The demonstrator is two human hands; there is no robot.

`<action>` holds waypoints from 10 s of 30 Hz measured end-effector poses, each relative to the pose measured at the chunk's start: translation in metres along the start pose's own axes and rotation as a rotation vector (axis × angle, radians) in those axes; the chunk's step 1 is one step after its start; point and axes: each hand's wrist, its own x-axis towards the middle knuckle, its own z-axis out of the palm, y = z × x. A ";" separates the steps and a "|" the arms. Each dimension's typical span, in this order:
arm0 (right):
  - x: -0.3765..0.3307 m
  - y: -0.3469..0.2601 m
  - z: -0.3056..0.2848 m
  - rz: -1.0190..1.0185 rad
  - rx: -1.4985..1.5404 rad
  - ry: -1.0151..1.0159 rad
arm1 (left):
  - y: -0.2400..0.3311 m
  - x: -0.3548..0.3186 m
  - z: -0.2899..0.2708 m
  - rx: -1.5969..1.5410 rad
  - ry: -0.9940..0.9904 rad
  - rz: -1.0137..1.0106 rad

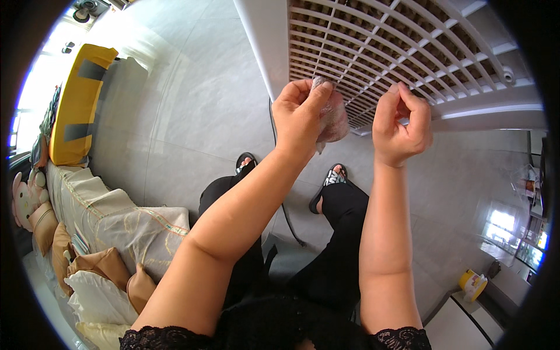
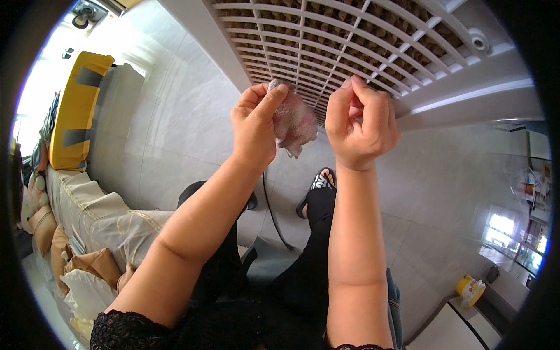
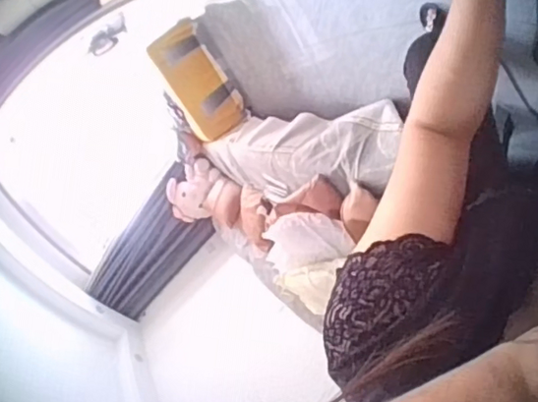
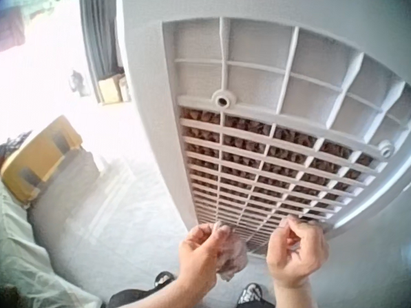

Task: The person wipes the front grille of a portable air cooler with a pink cloth. They hold the unit steady with one hand while scrubbing the grille with the other, moving across different sections of the front surface.

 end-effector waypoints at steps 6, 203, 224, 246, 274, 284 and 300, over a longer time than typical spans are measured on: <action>0.000 0.003 -0.001 -0.014 -0.030 -0.021 | -0.011 0.006 -0.003 -0.005 0.064 -0.049; -0.004 0.011 0.006 -0.064 0.012 0.029 | -0.172 0.091 -0.097 0.010 0.049 -0.258; -0.003 0.013 0.004 -0.057 0.000 0.027 | -0.135 0.058 -0.057 0.174 0.099 -0.212; -0.004 0.010 0.005 -0.054 0.008 0.036 | -0.187 0.100 -0.125 -0.055 -0.108 -0.239; 0.023 -0.004 -0.026 -0.077 0.060 0.033 | -0.008 -0.027 0.008 0.216 -0.057 -0.265; 0.109 -0.039 -0.093 -0.022 -0.139 0.178 | 0.146 -0.084 0.114 0.198 -0.215 0.411; 0.097 -0.044 -0.098 0.280 -0.081 -0.016 | 0.131 -0.080 0.121 0.183 -0.031 0.360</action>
